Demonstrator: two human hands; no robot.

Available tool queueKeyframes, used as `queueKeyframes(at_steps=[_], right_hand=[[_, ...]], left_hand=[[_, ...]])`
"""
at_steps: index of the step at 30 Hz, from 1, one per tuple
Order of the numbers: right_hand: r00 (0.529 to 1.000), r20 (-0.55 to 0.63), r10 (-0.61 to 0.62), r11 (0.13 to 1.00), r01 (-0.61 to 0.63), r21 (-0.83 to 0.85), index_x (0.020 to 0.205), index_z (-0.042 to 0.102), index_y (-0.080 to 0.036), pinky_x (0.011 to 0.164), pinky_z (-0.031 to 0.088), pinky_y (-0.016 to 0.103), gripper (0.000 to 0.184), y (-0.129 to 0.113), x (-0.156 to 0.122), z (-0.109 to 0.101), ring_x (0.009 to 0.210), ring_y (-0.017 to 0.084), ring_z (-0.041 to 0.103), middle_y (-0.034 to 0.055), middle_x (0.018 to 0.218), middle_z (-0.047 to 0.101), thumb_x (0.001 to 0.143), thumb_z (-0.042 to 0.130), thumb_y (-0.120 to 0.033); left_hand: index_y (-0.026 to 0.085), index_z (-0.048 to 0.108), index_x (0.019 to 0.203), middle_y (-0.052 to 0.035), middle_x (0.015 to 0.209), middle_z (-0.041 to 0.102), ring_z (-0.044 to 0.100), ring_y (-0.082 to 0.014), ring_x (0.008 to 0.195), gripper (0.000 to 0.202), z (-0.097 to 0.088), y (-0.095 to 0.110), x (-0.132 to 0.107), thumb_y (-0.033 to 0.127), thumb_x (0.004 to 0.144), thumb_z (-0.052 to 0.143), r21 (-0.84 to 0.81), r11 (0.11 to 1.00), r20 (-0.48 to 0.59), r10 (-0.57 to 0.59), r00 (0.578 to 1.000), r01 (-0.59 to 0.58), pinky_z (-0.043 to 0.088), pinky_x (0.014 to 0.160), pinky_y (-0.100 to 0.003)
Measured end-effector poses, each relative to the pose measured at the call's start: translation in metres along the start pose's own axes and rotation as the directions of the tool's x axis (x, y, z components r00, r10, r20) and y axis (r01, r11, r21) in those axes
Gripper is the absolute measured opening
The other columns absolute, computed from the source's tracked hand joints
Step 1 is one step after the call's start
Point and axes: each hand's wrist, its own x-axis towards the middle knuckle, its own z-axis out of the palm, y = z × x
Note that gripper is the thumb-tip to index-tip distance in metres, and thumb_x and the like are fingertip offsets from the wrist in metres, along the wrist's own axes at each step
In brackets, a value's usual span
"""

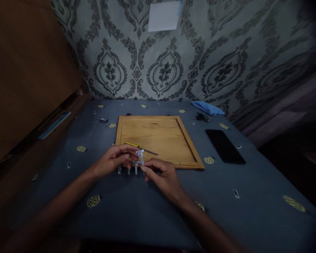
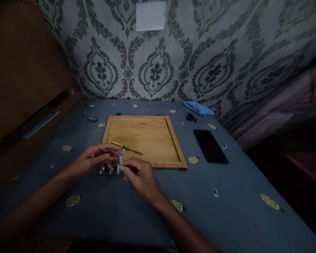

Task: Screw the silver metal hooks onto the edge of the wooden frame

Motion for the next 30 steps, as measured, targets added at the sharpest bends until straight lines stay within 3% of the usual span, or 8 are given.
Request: queueKeyframes(at_steps=[5,10,16,18,22,26,30], right_hand=[[1.000,-0.006,-0.010,1.000,0.010,0.029,0.079,0.074,-0.020,0.053,0.051,0.024,0.015,0.002,-0.003,-0.002,0.049,0.013,0.064,0.0004,0.065,0.071,0.086,0.069,-0.032],[1.000,-0.012,-0.017,0.999,0.017,0.041,0.080,0.074,-0.020,0.053,0.051,0.024,0.016,0.004,-0.010,-0.008,0.049,0.012,0.063,-0.0008,0.063,0.069,0.087,0.070,-0.033],[0.998,-0.044,0.040,0.999,-0.038,0.027,0.080,0.074,-0.021,0.059,0.054,0.027,0.017,0.011,-0.019,-0.021,0.055,0.015,0.065,-0.0022,0.057,0.066,0.087,0.071,-0.036],[0.997,-0.061,0.052,0.998,-0.050,0.034,0.082,0.073,-0.022,0.058,0.054,0.027,0.017,0.015,-0.023,-0.026,0.054,0.015,0.065,-0.0026,0.057,0.066,0.087,0.072,-0.038],[0.994,-0.090,0.060,0.997,-0.056,0.051,0.083,0.074,-0.022,0.061,0.054,0.028,0.018,0.021,-0.031,-0.033,0.053,0.013,0.064,-0.0028,0.058,0.067,0.087,0.073,-0.039],[0.992,-0.084,0.097,0.994,-0.091,0.065,0.079,0.073,-0.021,0.059,0.053,0.028,0.022,0.022,-0.035,-0.036,0.054,0.014,0.064,-0.0029,0.057,0.065,0.087,0.073,-0.042],[0.988,-0.104,0.115,0.992,-0.108,0.072,0.081,0.073,-0.021,0.059,0.054,0.028,0.026,0.023,-0.035,-0.037,0.053,0.014,0.063,-0.0031,0.056,0.065,0.086,0.073,-0.047]], left_hand=[[0.020,0.074,0.117,-0.0037,0.091,0.067,0.053,-0.0102,0.068,0.032,0.008,0.003,-0.002,0.034,0.088,0.072,0.037,0.999,-0.071,-0.022,0.997,0.025,0.041,0.059,-0.022],[0.021,0.073,0.124,-0.0024,0.082,0.060,0.048,-0.0101,0.065,0.046,0.017,0.006,-0.004,0.043,0.085,0.075,-0.032,0.985,-0.077,-0.173,0.982,0.171,0.029,0.050,-0.020],[0.024,0.071,0.128,-0.0058,0.094,0.068,0.057,-0.0141,0.077,0.042,0.029,0.005,0.003,0.041,0.090,0.068,0.077,0.969,-0.085,-0.226,0.970,0.233,0.038,0.060,-0.022],[0.023,0.070,0.129,-0.0073,0.103,0.071,0.062,-0.0168,0.084,0.038,0.033,0.006,0.008,0.037,0.094,0.062,0.156,0.968,-0.060,-0.188,0.980,0.195,0.044,0.068,-0.025],[0.022,0.071,0.122,-0.0086,0.116,0.071,0.064,-0.0225,0.106,0.031,0.040,0.004,0.019,0.027,0.097,0.055,0.380,0.925,0.006,-0.016,1.000,0.012,0.049,0.091,-0.036],[0.021,0.070,0.123,-0.0097,0.112,0.068,0.062,-0.0246,0.107,0.031,0.045,-0.005,0.027,0.026,0.098,0.052,0.577,0.810,0.059,0.087,0.994,-0.105,0.049,0.094,-0.040],[0.021,0.067,0.123,-0.0092,0.115,0.067,0.061,-0.0244,0.109,0.030,0.050,-0.013,0.028,0.021,0.097,0.051,0.640,0.750,0.071,0.158,0.985,-0.166,0.048,0.099,-0.042]])
